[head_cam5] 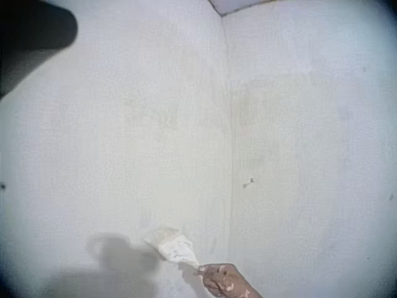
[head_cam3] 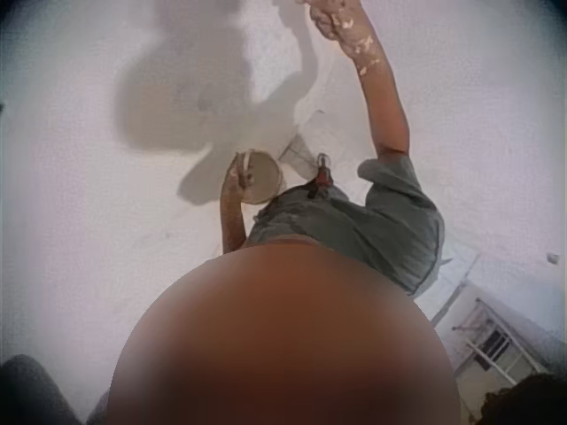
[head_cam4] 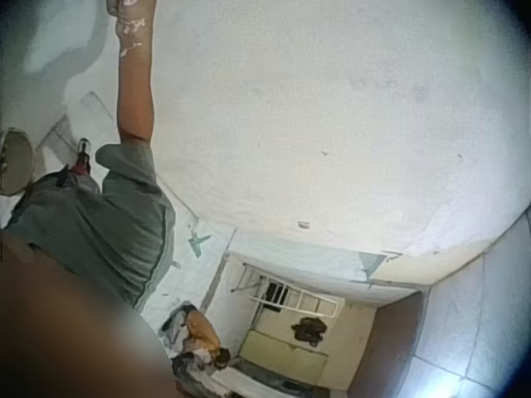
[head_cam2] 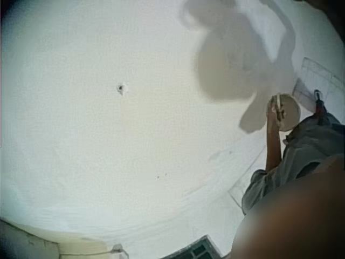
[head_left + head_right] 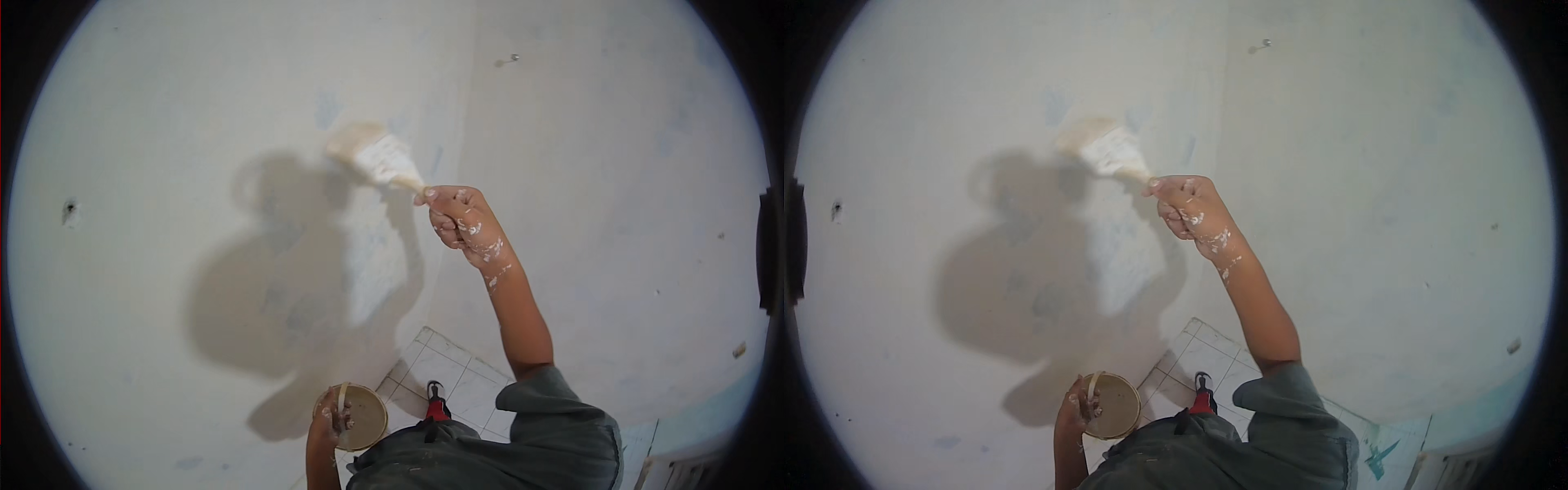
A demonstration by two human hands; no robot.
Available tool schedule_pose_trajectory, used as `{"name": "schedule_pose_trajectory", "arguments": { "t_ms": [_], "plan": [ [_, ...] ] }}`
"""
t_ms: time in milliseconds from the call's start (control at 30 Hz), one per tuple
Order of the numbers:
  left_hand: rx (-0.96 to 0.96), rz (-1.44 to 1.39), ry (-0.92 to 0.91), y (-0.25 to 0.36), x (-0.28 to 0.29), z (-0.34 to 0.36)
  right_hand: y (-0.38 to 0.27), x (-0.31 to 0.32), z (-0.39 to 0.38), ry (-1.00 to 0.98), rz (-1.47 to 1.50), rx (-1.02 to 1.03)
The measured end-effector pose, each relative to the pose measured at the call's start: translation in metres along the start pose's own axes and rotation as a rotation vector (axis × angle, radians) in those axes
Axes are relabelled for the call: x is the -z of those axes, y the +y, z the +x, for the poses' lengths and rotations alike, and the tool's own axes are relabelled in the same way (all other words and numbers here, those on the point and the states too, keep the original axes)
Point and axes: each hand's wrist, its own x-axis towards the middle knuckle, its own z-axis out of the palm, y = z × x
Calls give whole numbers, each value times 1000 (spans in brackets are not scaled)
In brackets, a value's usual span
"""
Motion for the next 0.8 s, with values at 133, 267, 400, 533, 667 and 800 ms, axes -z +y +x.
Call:
{"name": "schedule_pose_trajectory", "arguments": {
  "t_ms": [133, 267, 400, 533, 667, 800],
  "plan": [
    [-119, -115, 49, -4, 1, -2, 46, 8, 29, 75, 145, 49],
    [-114, -179, 165, -7, -15, -12, 117, 32, 34, -137, 228, -147],
    [-143, -303, 137, -19, -12, -10, 181, 52, 17, -261, 166, -280],
    [-208, -272, 143, -32, 5, -9, 234, 51, -8, -264, -14, -490],
    [-266, -139, 220, -4, -7, -25, 293, 55, -43, -244, -362, -36],
    [-216, -99, -23, 30, 36, -64, 200, -15, -115, -285, -677, 53]
  ]
}}
